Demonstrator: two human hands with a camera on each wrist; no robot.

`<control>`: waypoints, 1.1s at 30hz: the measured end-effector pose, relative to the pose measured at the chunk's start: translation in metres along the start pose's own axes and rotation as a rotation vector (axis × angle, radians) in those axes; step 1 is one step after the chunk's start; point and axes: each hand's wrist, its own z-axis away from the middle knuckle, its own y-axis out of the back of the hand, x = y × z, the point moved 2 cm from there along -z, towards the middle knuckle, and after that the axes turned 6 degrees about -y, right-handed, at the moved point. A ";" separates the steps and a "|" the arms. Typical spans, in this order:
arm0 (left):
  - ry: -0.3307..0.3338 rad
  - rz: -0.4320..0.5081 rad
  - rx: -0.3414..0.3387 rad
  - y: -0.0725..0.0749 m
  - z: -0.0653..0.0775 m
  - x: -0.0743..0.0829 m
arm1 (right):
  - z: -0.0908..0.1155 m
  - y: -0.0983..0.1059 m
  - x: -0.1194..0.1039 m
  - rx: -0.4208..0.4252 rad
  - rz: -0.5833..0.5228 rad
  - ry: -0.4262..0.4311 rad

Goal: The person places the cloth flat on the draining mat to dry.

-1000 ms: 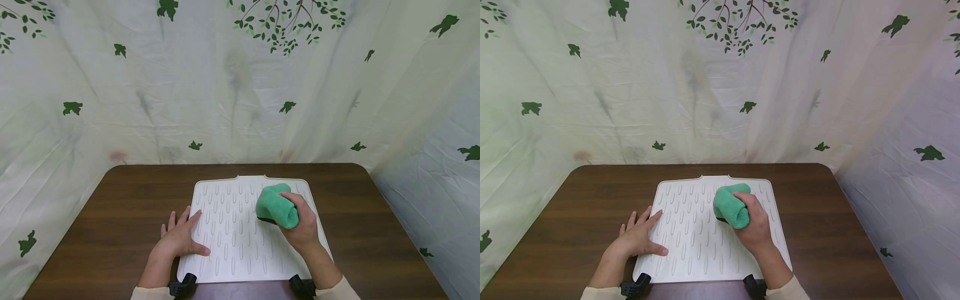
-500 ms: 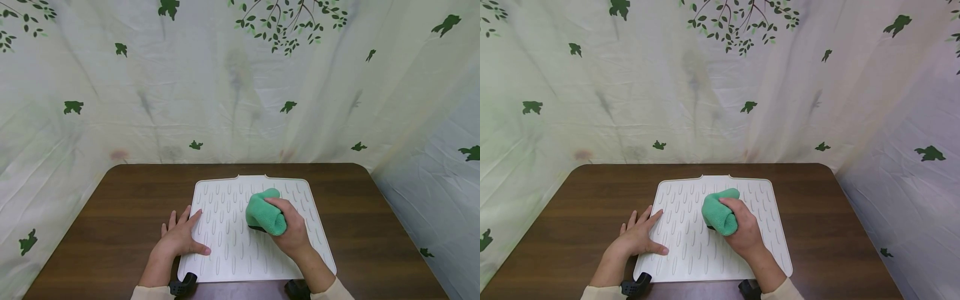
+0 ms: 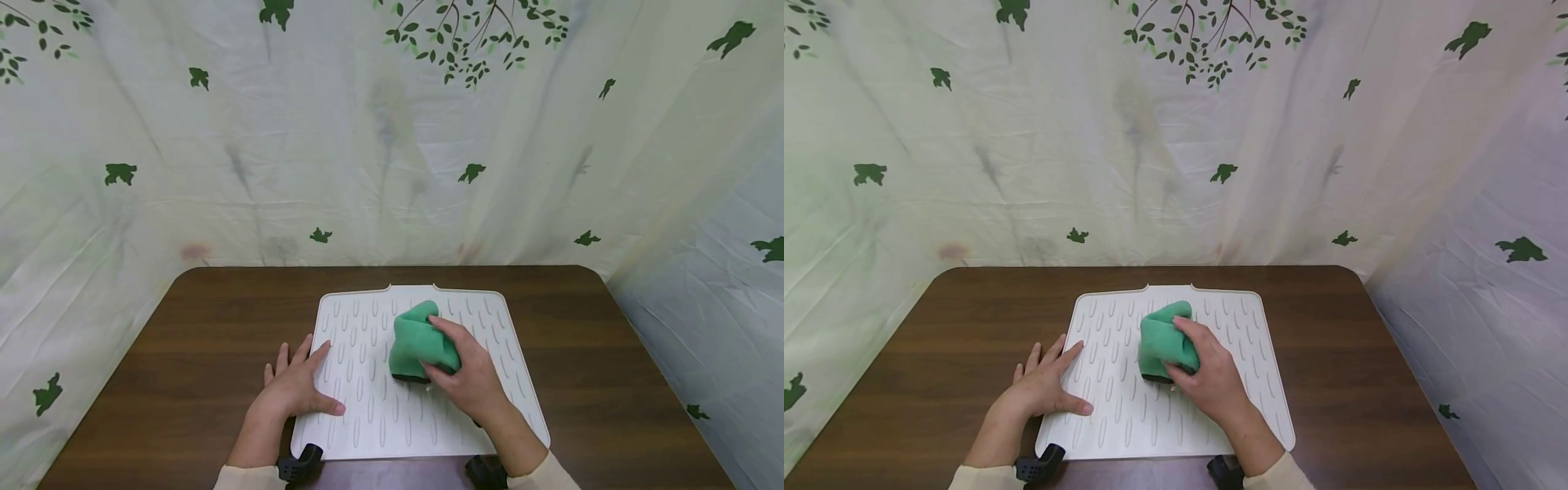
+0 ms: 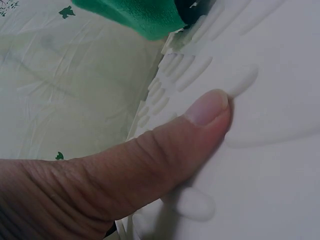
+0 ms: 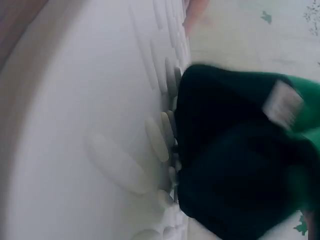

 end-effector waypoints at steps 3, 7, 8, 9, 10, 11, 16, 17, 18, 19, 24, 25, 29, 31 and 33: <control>0.001 0.002 -0.004 0.000 0.000 0.001 | -0.001 0.000 0.001 -0.014 0.000 0.011; -0.001 -0.002 -0.005 0.000 0.001 0.003 | -0.002 0.000 0.003 -0.021 0.010 0.033; -0.002 -0.004 -0.005 0.000 0.001 0.003 | -0.002 0.000 0.003 -0.022 0.017 0.035; -0.002 -0.004 -0.006 0.001 0.001 0.003 | -0.002 0.000 0.003 -0.024 0.024 0.035; -0.001 -0.004 -0.006 0.001 0.001 0.004 | -0.002 0.000 0.004 -0.029 0.027 0.034; 0.000 -0.005 -0.007 0.001 0.001 0.004 | -0.002 0.001 0.004 -0.034 0.032 0.030; 0.003 -0.006 -0.013 0.001 0.000 0.005 | -0.003 0.001 0.006 -0.065 0.038 0.013; 0.002 -0.008 -0.013 0.001 0.000 0.005 | -0.003 0.001 0.006 -0.071 0.042 0.012; 0.001 -0.009 -0.014 0.001 0.000 0.005 | -0.003 0.002 0.006 -0.075 0.044 0.010; 0.000 -0.011 -0.014 0.001 0.000 0.005 | -0.003 0.002 0.007 -0.079 0.049 0.006; -0.001 -0.006 -0.019 0.002 0.000 0.005 | -0.005 0.006 0.009 -0.092 0.073 -0.044; -0.001 -0.004 -0.019 0.003 0.000 0.005 | -0.006 0.007 0.010 -0.091 0.077 -0.058; -0.009 0.006 -0.013 0.003 0.000 0.005 | -0.007 0.012 0.015 -0.072 0.082 -0.103; -0.020 0.021 -0.005 0.004 0.000 0.006 | -0.009 0.014 0.017 -0.057 0.074 -0.115; -0.036 0.035 0.006 0.004 0.000 0.007 | -0.009 0.017 0.020 -0.042 0.071 -0.124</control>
